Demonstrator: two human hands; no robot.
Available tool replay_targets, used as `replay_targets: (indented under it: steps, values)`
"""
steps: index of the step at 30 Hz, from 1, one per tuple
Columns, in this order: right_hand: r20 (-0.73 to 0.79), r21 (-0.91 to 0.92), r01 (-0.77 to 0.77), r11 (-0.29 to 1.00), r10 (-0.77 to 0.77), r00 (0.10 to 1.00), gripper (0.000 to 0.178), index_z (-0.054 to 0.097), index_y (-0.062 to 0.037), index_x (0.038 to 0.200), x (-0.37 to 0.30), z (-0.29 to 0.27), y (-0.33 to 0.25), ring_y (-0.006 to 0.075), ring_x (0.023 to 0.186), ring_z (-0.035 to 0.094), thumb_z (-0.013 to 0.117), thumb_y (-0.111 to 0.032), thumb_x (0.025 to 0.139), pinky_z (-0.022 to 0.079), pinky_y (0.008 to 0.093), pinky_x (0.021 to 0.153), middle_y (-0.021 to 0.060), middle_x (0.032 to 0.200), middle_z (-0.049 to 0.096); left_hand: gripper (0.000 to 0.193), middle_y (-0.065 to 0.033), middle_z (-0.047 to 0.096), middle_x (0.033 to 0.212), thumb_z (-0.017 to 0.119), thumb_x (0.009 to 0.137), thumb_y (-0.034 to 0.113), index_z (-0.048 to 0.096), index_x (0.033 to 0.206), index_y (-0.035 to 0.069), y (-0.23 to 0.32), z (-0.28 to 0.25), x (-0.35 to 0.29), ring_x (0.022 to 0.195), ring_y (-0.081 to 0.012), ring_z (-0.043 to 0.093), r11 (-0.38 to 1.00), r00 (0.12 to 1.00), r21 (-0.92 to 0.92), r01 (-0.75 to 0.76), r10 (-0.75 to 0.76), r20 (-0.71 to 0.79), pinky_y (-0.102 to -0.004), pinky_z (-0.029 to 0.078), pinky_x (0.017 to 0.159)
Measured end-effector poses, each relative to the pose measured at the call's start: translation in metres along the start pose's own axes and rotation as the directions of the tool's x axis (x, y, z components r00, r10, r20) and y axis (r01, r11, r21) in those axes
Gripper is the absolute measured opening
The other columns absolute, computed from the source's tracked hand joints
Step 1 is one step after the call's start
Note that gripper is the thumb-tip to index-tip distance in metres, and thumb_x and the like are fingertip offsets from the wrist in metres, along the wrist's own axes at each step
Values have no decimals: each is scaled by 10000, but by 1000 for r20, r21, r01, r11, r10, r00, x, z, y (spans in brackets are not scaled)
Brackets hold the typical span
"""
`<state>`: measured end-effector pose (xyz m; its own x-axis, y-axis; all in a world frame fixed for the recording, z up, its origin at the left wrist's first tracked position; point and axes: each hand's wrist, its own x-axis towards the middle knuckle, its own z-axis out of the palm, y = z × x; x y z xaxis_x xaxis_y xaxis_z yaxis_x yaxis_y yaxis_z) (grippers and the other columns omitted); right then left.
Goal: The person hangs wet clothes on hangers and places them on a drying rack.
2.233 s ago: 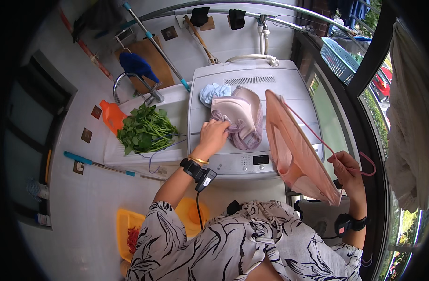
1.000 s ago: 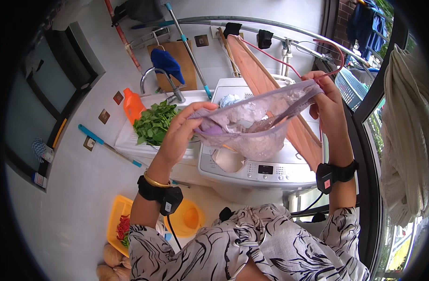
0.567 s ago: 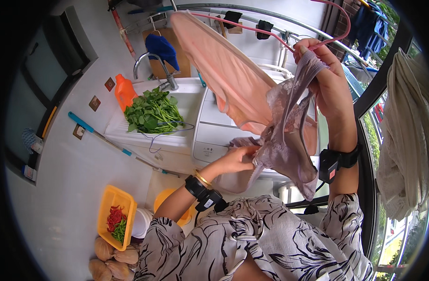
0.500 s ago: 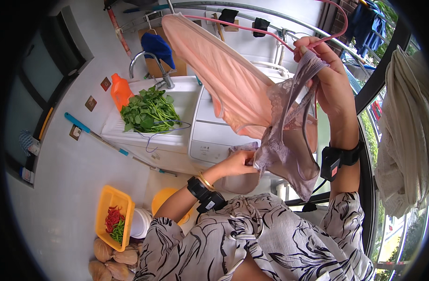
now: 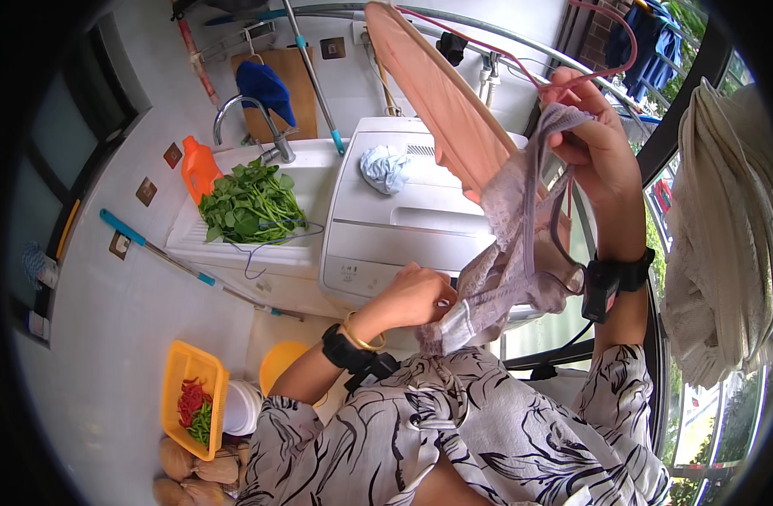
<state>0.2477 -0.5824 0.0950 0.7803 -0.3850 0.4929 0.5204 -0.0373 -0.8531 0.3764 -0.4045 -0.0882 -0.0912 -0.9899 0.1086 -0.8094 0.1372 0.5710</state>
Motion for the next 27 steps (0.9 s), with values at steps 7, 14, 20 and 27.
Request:
replay_targets:
  steps: [7, 14, 20, 27]
  values:
    - [-36, 34, -44, 998, 45, 998, 362, 497, -18, 1091, 3, 6, 8, 70, 577, 542, 475, 88, 746, 265, 128, 373, 36, 863, 540, 769, -109, 453, 1237, 704, 600, 87, 343, 1277, 31, -9, 33, -3, 1122, -199, 449, 724, 975, -686, 70, 95, 200, -326, 388, 917]
    - [-41, -61, 4, 998, -7, 999, 375, 477, -44, 1117, 8, 16, 9, 23, 576, 499, 510, 33, 752, 267, 111, 377, 15, 927, 552, 443, -99, 551, 1012, 580, 770, 173, 450, 1159, 7, -16, 55, -27, 919, -150, 504, 729, 955, -672, 129, 90, 282, -305, 402, 783]
    - [-10, -388, 34, 921, -41, 999, 398, 480, -101, 994, -3, 22, 16, -17, 540, 418, 491, 108, 655, 233, 131, 376, -36, 863, 467, 243, -57, 644, 727, 559, 761, 36, 611, 994, -5, -19, -11, -105, 605, -55, 522, 831, 857, -554, -44, -254, -448, -243, 440, 590]
    - [412, -805, 355, 475, 18, 911, 330, 503, -50, 951, -33, 100, 97, 189, 699, 578, 470, 120, 670, 458, 355, 603, 60, 793, 498, 267, -130, 639, 761, 553, 756, 68, 618, 1014, 45, 83, -101, -158, 591, -146, 579, 969, 964, -246, 4, -69, -258, -251, 456, 629]
